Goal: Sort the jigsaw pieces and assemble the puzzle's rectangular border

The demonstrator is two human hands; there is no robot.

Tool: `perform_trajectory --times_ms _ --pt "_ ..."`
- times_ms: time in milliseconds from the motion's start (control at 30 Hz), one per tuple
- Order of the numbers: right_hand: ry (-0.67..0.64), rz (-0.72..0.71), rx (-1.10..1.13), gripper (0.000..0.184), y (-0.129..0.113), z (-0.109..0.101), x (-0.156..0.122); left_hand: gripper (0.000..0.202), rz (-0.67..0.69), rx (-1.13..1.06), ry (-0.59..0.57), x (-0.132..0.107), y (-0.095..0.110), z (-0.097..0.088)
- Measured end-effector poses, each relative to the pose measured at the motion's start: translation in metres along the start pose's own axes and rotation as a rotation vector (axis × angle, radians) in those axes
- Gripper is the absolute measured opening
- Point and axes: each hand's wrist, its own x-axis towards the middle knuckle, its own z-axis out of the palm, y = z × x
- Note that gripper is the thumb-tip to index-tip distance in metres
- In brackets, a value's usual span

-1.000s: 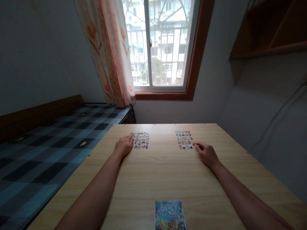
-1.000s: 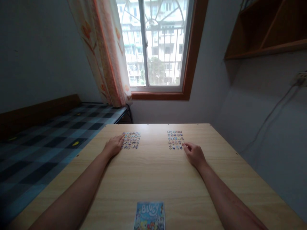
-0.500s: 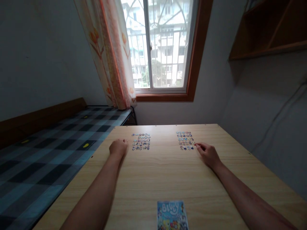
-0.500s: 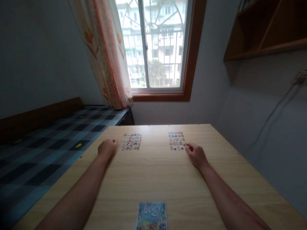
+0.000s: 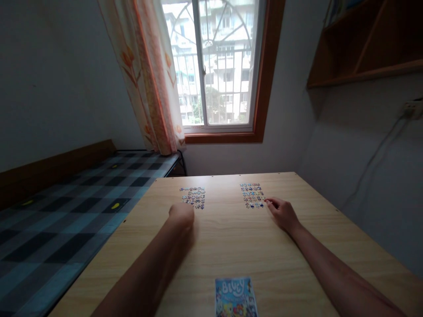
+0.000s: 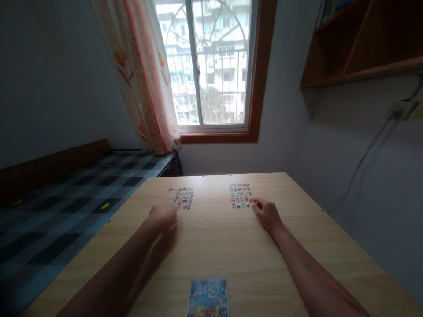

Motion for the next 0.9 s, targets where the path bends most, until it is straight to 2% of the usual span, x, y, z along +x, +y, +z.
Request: perform_trajectory --times_ms 33,67,133,200,267,400,533,733,900 --pt "0.0 -0.001 -0.002 0.037 0.0 0.0 0.0 0.011 0.028 0.052 -0.053 -0.011 0.018 0.003" --pt "0.001 -0.002 -0.004 0.037 -0.001 0.0 0.0 0.009 0.113 0.188 -0.164 -0.022 0.036 0.006" --pt "0.0 -0.005 -0.011 0.036 -0.002 -0.001 0.0 0.021 0.293 0.341 -0.249 -0.042 0.066 0.009" --pt "0.0 -0.01 -0.016 0.035 -0.003 -0.001 0.0 0.027 0.411 0.323 -0.228 -0.055 0.088 0.012" --pt "-0.001 -0.022 -0.026 0.035 -0.004 -0.002 0.0 0.029 0.509 0.241 -0.157 -0.061 0.099 0.017" --pt "-0.006 -0.084 -0.079 0.031 -0.01 -0.003 -0.001 0.027 0.637 -0.028 0.016 -0.052 0.098 0.035" --pt "-0.044 -0.207 -0.168 0.026 -0.032 -0.003 -0.008 0.021 0.636 -0.24 0.048 -0.034 0.089 0.053" --pt "-0.183 -0.482 -0.165 0.022 -0.077 0.008 -0.023 0.022 0.533 -0.35 0.091 -0.024 0.092 0.06" --pt "-0.25 -0.566 -0.276 0.025 -0.077 0.02 -0.031 0.023 0.506 -0.333 0.133 -0.026 0.093 0.06"
